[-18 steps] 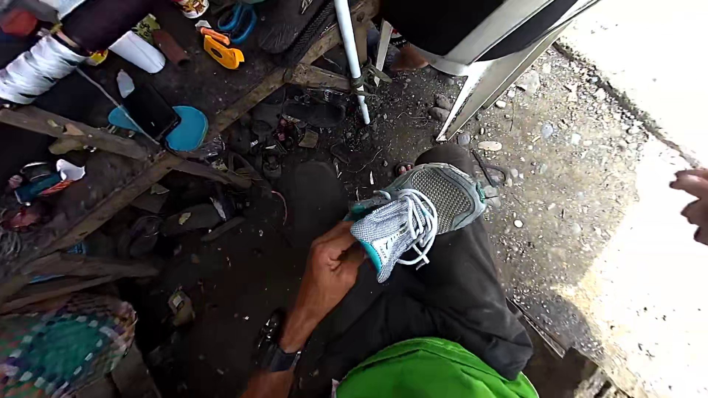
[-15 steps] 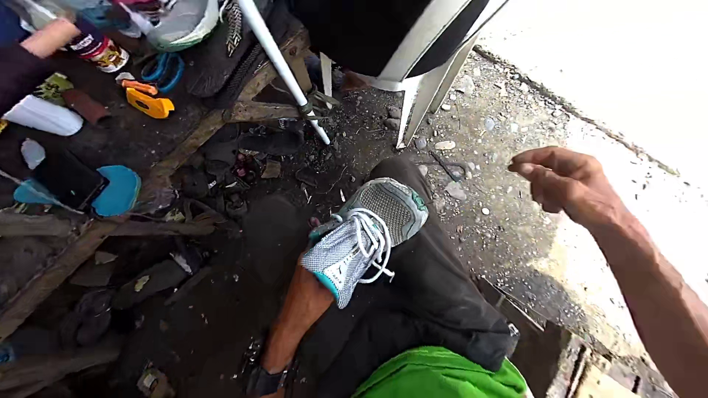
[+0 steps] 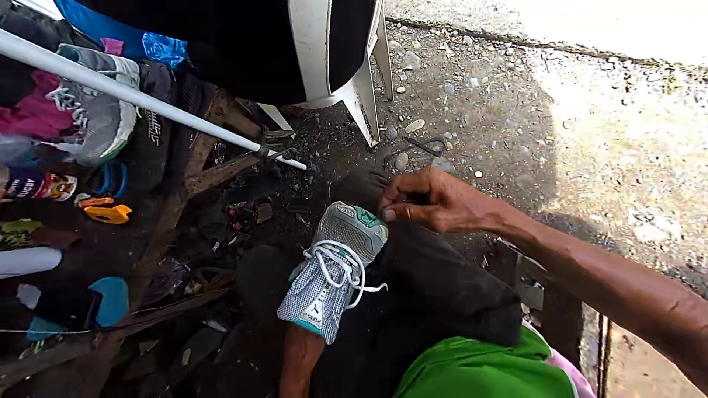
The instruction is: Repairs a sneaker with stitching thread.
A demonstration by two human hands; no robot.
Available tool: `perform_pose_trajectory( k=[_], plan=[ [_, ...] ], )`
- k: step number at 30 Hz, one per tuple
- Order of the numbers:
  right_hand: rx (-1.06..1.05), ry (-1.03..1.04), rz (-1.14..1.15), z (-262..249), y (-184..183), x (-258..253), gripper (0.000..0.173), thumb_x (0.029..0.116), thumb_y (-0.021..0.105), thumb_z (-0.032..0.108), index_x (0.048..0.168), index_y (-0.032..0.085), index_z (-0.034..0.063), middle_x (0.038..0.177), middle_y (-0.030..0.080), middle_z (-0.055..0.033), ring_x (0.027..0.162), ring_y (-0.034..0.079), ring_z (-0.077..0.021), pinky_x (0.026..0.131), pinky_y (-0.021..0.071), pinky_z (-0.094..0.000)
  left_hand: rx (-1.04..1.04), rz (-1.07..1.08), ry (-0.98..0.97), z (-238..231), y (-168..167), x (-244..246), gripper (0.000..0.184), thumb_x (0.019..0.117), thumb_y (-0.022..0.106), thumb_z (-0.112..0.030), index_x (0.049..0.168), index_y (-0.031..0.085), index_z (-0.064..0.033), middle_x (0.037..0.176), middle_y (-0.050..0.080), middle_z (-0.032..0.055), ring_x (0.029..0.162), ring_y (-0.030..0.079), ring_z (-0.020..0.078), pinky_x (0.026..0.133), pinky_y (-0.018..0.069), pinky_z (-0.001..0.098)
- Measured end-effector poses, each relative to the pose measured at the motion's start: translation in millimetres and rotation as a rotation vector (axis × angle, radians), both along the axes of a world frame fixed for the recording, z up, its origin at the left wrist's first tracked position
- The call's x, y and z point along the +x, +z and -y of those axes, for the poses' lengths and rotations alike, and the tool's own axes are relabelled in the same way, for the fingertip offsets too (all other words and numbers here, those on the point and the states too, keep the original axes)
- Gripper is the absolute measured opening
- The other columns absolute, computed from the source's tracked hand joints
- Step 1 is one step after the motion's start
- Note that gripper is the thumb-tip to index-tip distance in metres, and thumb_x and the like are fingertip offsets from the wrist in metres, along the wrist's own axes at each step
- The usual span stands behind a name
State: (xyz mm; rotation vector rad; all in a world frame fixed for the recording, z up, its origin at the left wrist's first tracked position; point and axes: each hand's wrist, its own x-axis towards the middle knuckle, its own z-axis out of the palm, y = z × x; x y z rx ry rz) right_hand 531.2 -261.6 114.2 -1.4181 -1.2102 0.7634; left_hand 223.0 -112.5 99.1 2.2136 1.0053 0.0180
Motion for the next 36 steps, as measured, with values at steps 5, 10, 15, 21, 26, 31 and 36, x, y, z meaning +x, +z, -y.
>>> perform_pose_trajectory(
  k=[5,10,15,21,26,31,36],
  plan=[
    [-0.04,-0.017,-0.089,8.2,-9.8,-2.6,0.022,0.1024,0.063,0.028,0.104,0.07,0.008,0.084,0.065,0.0039,0.06,0.052,0.0013,0.052,0.0434,-0.0159,-0.192,-0.271,-0.061,-0.1,40.8,31.4,0.038,0.0942,0.07,-0.01,0.123,0.063,0.0128,0.118,0.069,0.0242,0.115,0.065,0.0247,0.107,0.0452,0.0365],
    [-0.075,-0.016,-0.269,5.7,-12.7,-1.6,0.018,0.0995,0.065,0.037,0.106,0.069,0.0202,0.071,0.065,0.0103,0.053,0.057,0.0022,0.044,0.0462,-0.0151,-0.027,0.258,-0.08,-1.0,6.6,21.5,0.039,0.0849,0.073,-0.012,0.112,0.066,0.0154,0.106,0.073,0.0212,0.104,0.069,0.0162,0.098,0.0511,0.0302],
    [-0.028,0.013,-0.303,4.5,-16.4,1.2,0.012,0.0982,0.068,0.032,0.104,0.071,0.0226,0.06,0.053,0.0136,0.045,0.044,0.0045,0.041,0.0361,-0.0144,-0.199,0.445,0.105,2.6,3.4,20.8,0.027,0.0879,0.067,-0.003,0.111,0.065,0.0103,0.099,0.074,0.0073,0.096,0.067,-0.0001,0.094,0.0536,0.0222],
    [-0.014,0.02,-0.279,3.2,-18.7,0.6,0.011,0.0971,0.071,0.03,0.104,0.073,0.0213,0.059,0.053,0.013,0.046,0.042,0.0046,0.042,0.034,-0.0142,-0.594,0.58,0.105,-17.3,-4.2,2.7,0.023,0.0935,0.055,0.006,0.113,0.066,-0.0007,0.092,0.074,-0.0016,0.079,0.069,0.0039,0.072,0.0593,0.026],
    [0.021,-0.009,-0.265,4.3,-20.0,-2.4,0.011,0.0953,0.073,0.028,0.102,0.075,0.0203,0.06,0.054,0.0132,0.046,0.041,0.0055,0.042,0.0331,-0.0132,-0.495,0.562,0.02,-22.9,-5.6,-8.9,0.012,0.0931,0.067,-0.002,0.1,0.076,-0.0018,0.096,0.075,0.0001,0.09,0.069,0.0033,0.085,0.0588,0.0257],
    [0.022,-0.014,-0.258,3.0,-20.2,-4.8,0.011,0.0948,0.074,0.029,0.101,0.076,0.0197,0.059,0.054,0.0132,0.046,0.04,0.0059,0.042,0.0327,-0.013,-0.295,0.549,0.113,-11.3,-19.2,-7.7,0.007,0.0868,0.07,-0.002,0.081,0.074,-0.0022,0.081,0.072,-0.0003,0.078,0.067,0.0008,0.075,0.0572,0.0229],
    [0.018,0.004,-0.211,-1.6,-18.4,-5.4,0.013,0.0946,0.074,0.03,0.099,0.077,0.0181,0.059,0.055,0.0122,0.045,0.039,0.0054,0.042,0.0316,-0.0135,-0.006,0.366,0.236,-1.2,-34.2,-1.4,0.019,0.082,0.069,-0.01,0.065,0.066,-0.0043,0.065,0.063,0.0027,0.065,0.063,0.0113,0.064,0.0532,0.0351]
  ],
)
